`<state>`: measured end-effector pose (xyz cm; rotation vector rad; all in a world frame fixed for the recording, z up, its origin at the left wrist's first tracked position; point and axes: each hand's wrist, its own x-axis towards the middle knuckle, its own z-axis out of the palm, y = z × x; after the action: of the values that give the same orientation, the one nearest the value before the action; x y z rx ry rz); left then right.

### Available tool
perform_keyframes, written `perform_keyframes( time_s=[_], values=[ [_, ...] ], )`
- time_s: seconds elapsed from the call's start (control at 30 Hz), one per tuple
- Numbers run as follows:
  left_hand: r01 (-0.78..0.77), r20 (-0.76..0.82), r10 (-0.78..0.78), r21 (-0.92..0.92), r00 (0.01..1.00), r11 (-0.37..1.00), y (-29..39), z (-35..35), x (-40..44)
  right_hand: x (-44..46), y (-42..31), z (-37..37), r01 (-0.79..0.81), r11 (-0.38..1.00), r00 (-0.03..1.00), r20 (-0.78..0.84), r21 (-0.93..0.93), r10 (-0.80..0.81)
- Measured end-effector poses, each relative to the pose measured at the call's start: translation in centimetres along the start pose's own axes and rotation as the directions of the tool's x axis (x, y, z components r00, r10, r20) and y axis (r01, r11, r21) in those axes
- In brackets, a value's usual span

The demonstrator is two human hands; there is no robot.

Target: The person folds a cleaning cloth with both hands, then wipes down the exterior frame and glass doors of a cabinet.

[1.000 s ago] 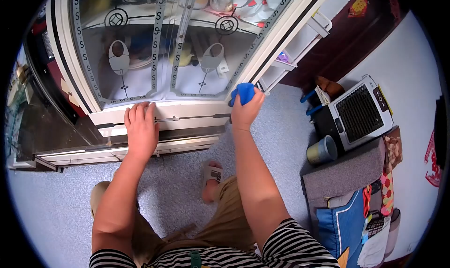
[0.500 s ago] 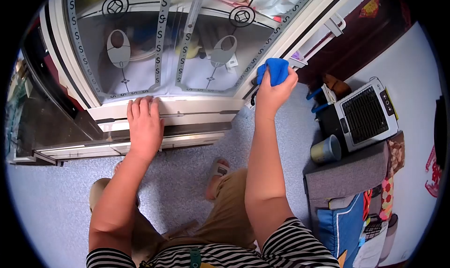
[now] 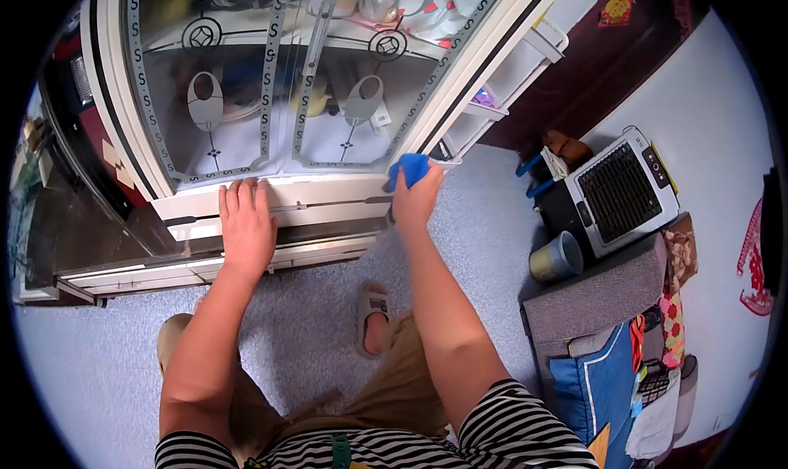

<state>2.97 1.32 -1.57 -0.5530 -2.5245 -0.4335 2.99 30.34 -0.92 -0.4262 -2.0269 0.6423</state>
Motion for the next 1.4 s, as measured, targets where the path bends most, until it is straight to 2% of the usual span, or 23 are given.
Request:
perform_keyframes(
  time_s=[0.03,0.1,0.13,0.23,0.33,0.47,0.53,0.63,0.8,0.9,0.97,1.0,1.07,1.17,1.3,1.37,1.4],
  values=[
    [-0.001,-0.005,0.001,0.0,1.0,1.0,0.0,-0.1,0.0,-0.4,0.3,0.1,0.003,1.0,1.0,-0.004,0.002,-0.003],
    [-0.006,0.013,0.007,-0.022,1.0,1.0,-0.2,-0.1,0.0,-0.9,0.3,0.5,-0.17,0.985,0.983,0.08,0.043,0.166],
    [-0.002,0.015,0.002,-0.017,1.0,1.0,-0.3,-0.1,0.0,-0.8,0.2,0.6,-0.17,0.984,0.982,0.086,0.047,0.166],
    [-0.007,0.022,0.008,-0.013,1.0,1.0,-0.1,-0.1,0.0,-0.2,0.1,0.4,-0.132,0.991,0.988,0.074,-0.031,0.134],
    [-0.005,0.015,0.005,-0.023,1.0,1.0,0.0,-0.2,0.2,2.1,-1.3,0.2,-0.005,0.999,0.994,-0.113,0.041,0.01],
    [0.008,0.037,-0.009,0.01,0.999,1.0,0.1,-0.1,0.3,4.6,-3.6,-1.0,0.021,1.0,0.985,-0.169,0.002,-0.02],
    [0.005,0.039,-0.005,0.013,0.999,1.0,0.2,0.0,0.4,5.6,-3.9,-1.3,0.054,0.996,0.979,-0.203,0.076,-0.037],
    [0.016,0.036,-0.017,0.02,0.999,1.0,0.0,-0.1,0.4,6.1,-4.5,-1.5,0.09,0.992,0.969,-0.239,0.085,-0.068],
    [0.004,0.028,-0.005,0.025,1.0,1.0,0.2,-0.1,0.4,5.5,-3.8,-1.5,0.035,0.987,0.987,-0.16,0.154,-0.01],
    [-0.003,0.025,0.002,0.031,1.0,1.0,0.2,0.0,0.2,4.0,-1.9,-0.9,0.01,0.997,0.994,-0.112,0.079,-0.001],
    [-0.006,0.015,0.006,0.023,1.0,1.0,0.1,0.2,0.2,2.8,-0.8,-0.6,-0.002,1.0,1.0,-0.012,0.022,0.002],
    [-0.003,0.011,0.003,0.02,1.0,1.0,0.1,0.2,0.1,2.2,-0.2,-0.6,0.001,1.0,1.0,-0.019,0.019,-0.001],
    [-0.004,0.004,0.004,0.026,1.0,1.0,0.1,0.4,0.1,1.3,0.6,-0.5,-0.001,0.999,0.995,0.101,-0.048,0.006],
    [-0.003,0.004,0.003,0.033,1.0,0.999,0.3,0.2,0.1,0.2,0.8,-0.7,-0.002,0.996,0.988,0.153,-0.085,0.015],
    [-0.001,-0.011,0.002,0.054,1.0,0.999,0.4,0.5,0.2,0.7,-0.1,-0.9,-0.009,0.995,0.99,0.142,-0.103,0.024],
    [0.005,-0.008,-0.005,0.061,1.0,0.998,0.6,0.5,0.2,1.4,0.0,-1.1,0.078,0.993,0.994,0.088,-0.087,-0.07],
    [0.011,-0.014,-0.01,0.065,1.0,0.998,0.7,0.4,0.3,1.9,-0.4,-1.3,0.076,0.993,0.993,0.095,-0.089,-0.067]
  ],
)
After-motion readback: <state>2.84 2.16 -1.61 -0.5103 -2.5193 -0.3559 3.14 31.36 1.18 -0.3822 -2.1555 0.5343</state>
